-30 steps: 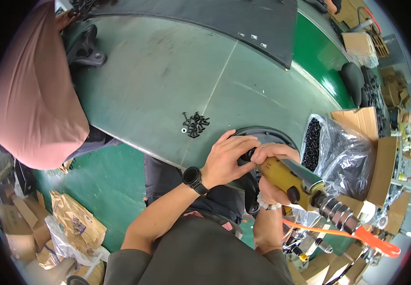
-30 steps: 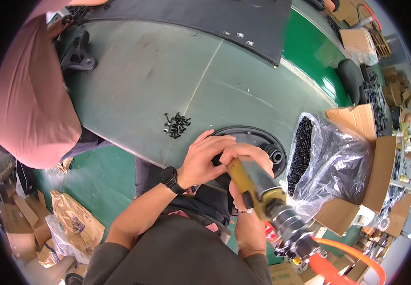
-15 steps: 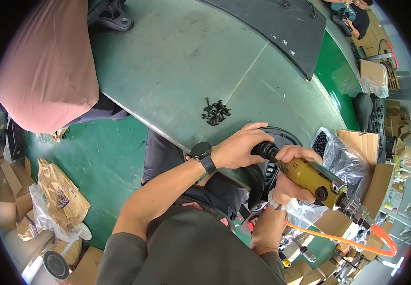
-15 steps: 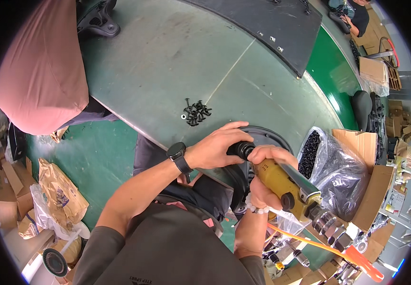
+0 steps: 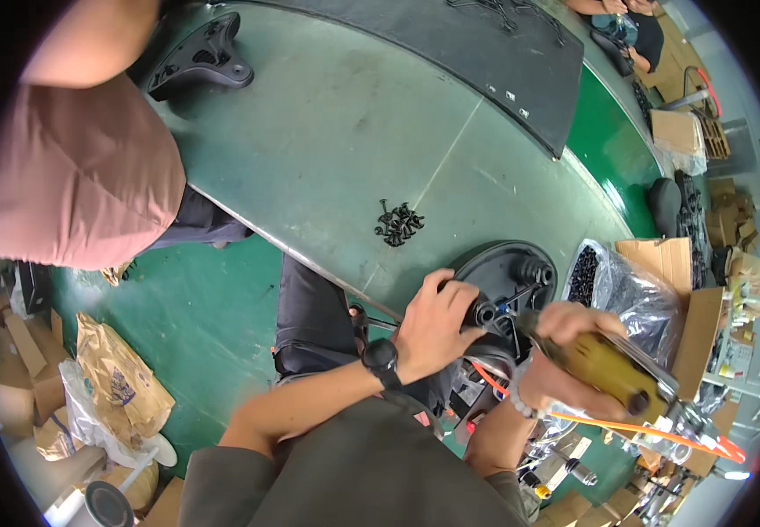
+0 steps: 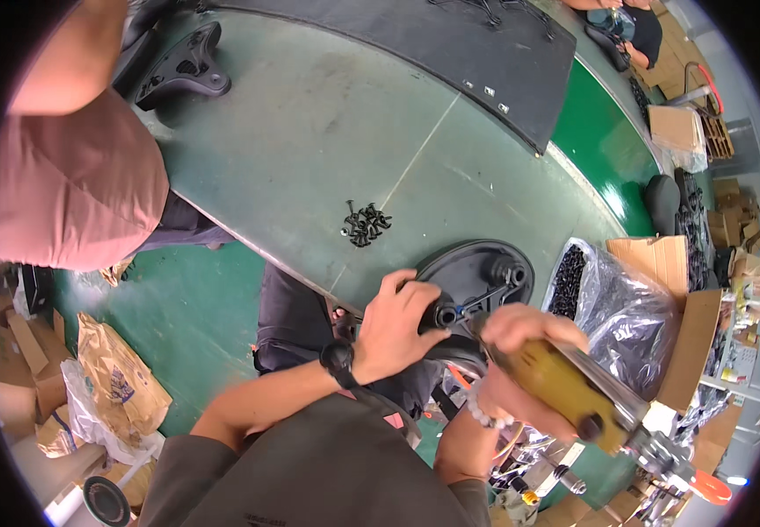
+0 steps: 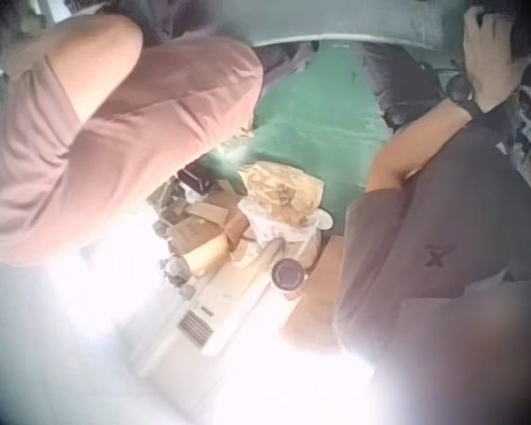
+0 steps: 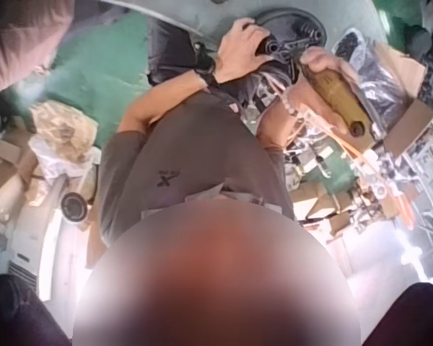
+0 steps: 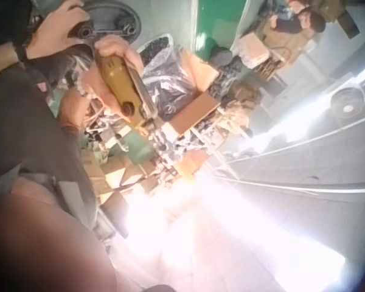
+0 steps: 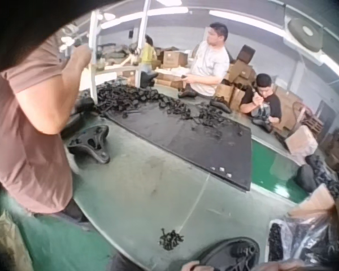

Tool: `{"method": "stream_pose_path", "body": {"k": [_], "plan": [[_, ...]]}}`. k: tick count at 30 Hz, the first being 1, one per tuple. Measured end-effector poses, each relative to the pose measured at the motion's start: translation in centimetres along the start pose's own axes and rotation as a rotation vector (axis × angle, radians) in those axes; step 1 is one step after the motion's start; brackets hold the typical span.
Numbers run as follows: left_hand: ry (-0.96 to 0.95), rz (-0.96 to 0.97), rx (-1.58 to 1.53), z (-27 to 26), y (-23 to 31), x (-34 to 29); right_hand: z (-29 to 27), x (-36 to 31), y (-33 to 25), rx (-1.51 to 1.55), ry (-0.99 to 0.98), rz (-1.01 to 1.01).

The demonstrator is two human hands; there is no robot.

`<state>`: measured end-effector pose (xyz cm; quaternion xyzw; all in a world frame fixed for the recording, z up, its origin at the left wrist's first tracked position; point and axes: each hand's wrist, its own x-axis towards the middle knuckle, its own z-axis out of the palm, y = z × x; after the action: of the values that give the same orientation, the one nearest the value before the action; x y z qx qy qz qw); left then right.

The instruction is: Assemble bicycle seats using a pneumatic screwdriver at a factory workbench.

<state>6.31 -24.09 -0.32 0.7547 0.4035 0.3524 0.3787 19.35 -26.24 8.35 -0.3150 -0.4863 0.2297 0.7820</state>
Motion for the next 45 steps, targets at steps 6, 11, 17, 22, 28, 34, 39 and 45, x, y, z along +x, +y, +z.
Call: {"method": "stream_pose_path", "body": {"k": [6, 11, 17, 22, 28, 34, 39, 45], "plan": [[0.115, 0.179, 0.33, -3.3, -5.6, 3.6, -0.5, -0.3, -3.4, -0.015, -0.008, -0.069], [0.057, 0.114, 0.62, -3.5, -8.6, 7.6, -0.1, -0.6, -3.8, -0.036, 0.029, -0.04], [-0.051, 0.098, 0.777, -2.2, -8.7, 8.4, -0.4, -1.4, -4.3, -0.064, 0.189, -0.046], [-0.004, 0.197, 0.675, -2.9, -8.4, 7.6, -1.1, -1.8, -4.6, -0.03, 0.213, -0.02], [-0.21, -0.353, -0.586, -2.6, -0.8, 2.0, -0.6, -2.8, -4.4, -0.043, 0.289, -0.009], [-0.34, -0.576, -1.386, -1.7, 2.8, -5.5, 0.2, -5.5, -5.3, -0.046, 0.206, -0.022], [-0.237, -0.577, -1.379, -2.0, 1.3, -8.5, 1.6, -7.8, -5.1, -0.116, 0.328, 0.098], [-0.344, -0.705, -1.617, -2.7, 0.8, -8.3, 2.5, -7.3, -4.6, -0.053, 0.456, 0.201]]}}
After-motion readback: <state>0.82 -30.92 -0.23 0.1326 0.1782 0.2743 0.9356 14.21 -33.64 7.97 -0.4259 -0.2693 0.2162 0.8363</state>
